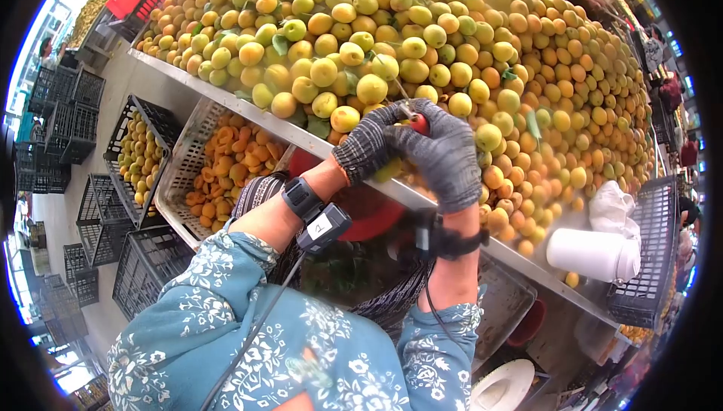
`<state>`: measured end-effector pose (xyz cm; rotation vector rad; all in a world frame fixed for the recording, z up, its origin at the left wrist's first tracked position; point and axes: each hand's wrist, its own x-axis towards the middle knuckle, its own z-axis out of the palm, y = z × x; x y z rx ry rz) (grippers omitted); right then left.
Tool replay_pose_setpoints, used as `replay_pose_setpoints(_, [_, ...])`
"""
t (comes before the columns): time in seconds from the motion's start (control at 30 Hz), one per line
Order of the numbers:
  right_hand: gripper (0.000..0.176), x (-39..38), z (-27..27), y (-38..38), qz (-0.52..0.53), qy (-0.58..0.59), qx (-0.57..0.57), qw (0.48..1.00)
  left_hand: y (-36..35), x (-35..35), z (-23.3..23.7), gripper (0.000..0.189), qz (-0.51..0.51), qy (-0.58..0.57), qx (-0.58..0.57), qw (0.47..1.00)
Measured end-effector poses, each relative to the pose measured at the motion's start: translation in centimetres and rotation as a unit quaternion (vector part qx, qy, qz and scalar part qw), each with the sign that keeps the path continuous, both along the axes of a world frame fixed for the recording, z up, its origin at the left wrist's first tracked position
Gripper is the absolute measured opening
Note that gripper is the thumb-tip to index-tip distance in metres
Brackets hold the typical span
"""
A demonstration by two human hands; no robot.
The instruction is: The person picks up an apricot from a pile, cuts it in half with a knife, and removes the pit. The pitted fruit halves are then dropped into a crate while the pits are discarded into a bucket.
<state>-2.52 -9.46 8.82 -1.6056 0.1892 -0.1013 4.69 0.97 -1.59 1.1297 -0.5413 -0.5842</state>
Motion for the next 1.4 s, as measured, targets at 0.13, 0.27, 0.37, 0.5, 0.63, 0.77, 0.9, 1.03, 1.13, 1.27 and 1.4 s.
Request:
replay_pose_setpoints(0.13, [0.018, 0.4, -1.2, 0.1, -0.030, 0.000, -0.093, 0.995, 0.4, 0.9, 0.3, 0.032, 0.011, -0.186, 0.129, 0.974])
replay_pose_setpoints(0.27, [0.017, 0.0, -3.2, -2.2, -0.099, -0.002, 0.267, 0.959, 3.9, 1.7, 5.0, 0.027, -0.084, -0.234, 0.182, 0.951])
replay_pose_setpoints(0.37, [0.019, -1.1, -1.2, -2.3, 0.035, 0.007, 0.225, 0.974, 8.1, 2.0, 9.5, 0.022, -0.051, -0.172, 0.145, 0.973])
replay_pose_setpoints(0.5, [0.011, -1.0, 1.1, 0.8, 0.146, 0.160, 0.026, 0.976, 14.5, 2.0, 13.4, 0.024, 0.037, 0.012, 0.152, 0.988])
replay_pose_setpoints(0.63, [0.026, -0.5, -1.1, 3.1, 0.312, 0.072, -0.206, 0.924, 20.6, 1.0, 12.9, 0.022, 0.113, -0.049, 0.224, 0.967])
replay_pose_setpoints(0.77, [0.030, -0.6, -0.1, 2.8, 0.154, 0.071, -0.135, 0.976, 27.6, 2.0, 9.6, 0.027, 0.133, 0.025, 0.296, 0.945])
replay_pose_setpoints(0.9, [0.021, 0.4, -2.8, -1.1, -0.134, -0.012, 0.136, 0.981, 31.1, 3.4, 6.8, 0.040, 0.251, -0.040, 0.374, 0.892])
replay_pose_setpoints(1.03, [0.020, 0.8, -4.7, -4.4, -0.305, -0.031, 0.101, 0.946, 28.2, 4.7, 8.7, 0.037, 0.268, -0.016, 0.288, 0.919])
replay_pose_setpoints(1.13, [0.015, 0.6, -3.9, -4.3, -0.306, -0.033, 0.068, 0.949, 22.5, 5.4, 9.8, 0.026, 0.207, -0.063, 0.248, 0.944])
replay_pose_setpoints(1.27, [0.016, 0.9, -3.3, -3.0, -0.276, -0.004, 0.055, 0.959, 13.1, 4.9, 10.1, 0.020, 0.197, -0.371, 0.292, 0.859])
replay_pose_setpoints(1.4, [0.015, 1.1, -3.9, -3.0, -0.242, 0.007, 0.054, 0.969, 6.8, 5.4, 9.9, 0.049, 0.122, -0.525, 0.507, 0.673])
